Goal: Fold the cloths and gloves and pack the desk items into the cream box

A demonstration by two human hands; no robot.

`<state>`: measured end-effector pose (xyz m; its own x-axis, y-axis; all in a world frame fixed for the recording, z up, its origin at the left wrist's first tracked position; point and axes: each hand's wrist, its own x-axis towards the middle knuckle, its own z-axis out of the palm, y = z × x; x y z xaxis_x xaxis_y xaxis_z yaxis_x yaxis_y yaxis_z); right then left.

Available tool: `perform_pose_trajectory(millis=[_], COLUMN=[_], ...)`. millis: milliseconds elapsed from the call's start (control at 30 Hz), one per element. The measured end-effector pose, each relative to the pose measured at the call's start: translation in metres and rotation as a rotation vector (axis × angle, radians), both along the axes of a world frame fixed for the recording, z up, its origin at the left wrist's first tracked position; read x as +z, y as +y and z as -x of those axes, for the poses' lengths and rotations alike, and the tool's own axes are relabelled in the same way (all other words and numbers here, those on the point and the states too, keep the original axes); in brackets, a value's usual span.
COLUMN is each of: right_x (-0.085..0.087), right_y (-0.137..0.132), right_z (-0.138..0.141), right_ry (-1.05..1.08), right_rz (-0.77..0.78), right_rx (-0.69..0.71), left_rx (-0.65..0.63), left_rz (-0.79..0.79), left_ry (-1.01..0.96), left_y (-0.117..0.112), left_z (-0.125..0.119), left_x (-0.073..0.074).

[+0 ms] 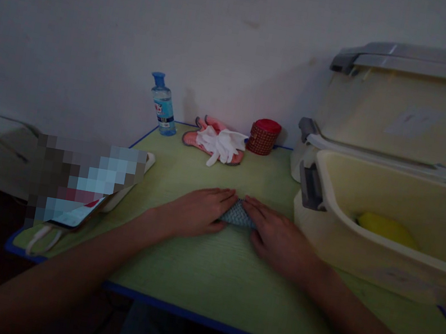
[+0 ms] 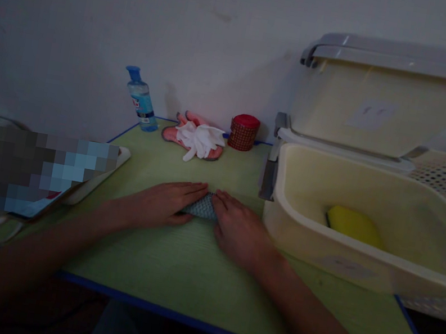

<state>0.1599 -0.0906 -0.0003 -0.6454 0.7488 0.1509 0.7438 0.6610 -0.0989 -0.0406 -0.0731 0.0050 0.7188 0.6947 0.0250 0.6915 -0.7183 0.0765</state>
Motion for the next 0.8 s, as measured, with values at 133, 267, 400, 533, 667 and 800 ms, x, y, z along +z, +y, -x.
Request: perform_pose_trajectory(millis=[133, 267, 400, 533, 667, 800], right_x=[-0.002, -0.004, -0.006, -0.014, -0.021, -0.019], right_y=[0.005, 0.011, 0.012, 0.012, 0.014, 0.014], right_z=[-0.001, 0.001, 0.007, 0.011, 0.009, 0.01], right_ry=[0.237, 0.618, 0.981, 1.254, 1.282, 1.289], right_rz=[0.115, 0.271, 0.453, 0.582, 0.573, 0.642], right_rx=[-0.07, -0.257, -0.394, -0.351, -0.394, -0.398], left_rx=[0.019, 0.249, 0.384, 0.447, 0.525, 0.545], left_rz=[0.082, 0.32, 0.59, 0.679, 0.648, 0.589], left_ry=[-0.215, -0.657, -1.198, -1.394, -1.384, -1.353], left_y=[0.012, 0.028, 0.034, 0.029, 0.026, 0.028], left_z=[0.008, 0.014, 0.01, 0.0, -0.004, -0.002], left_x=[-0.003, -0.004, -0.003, -0.005, -0.009, -0.008])
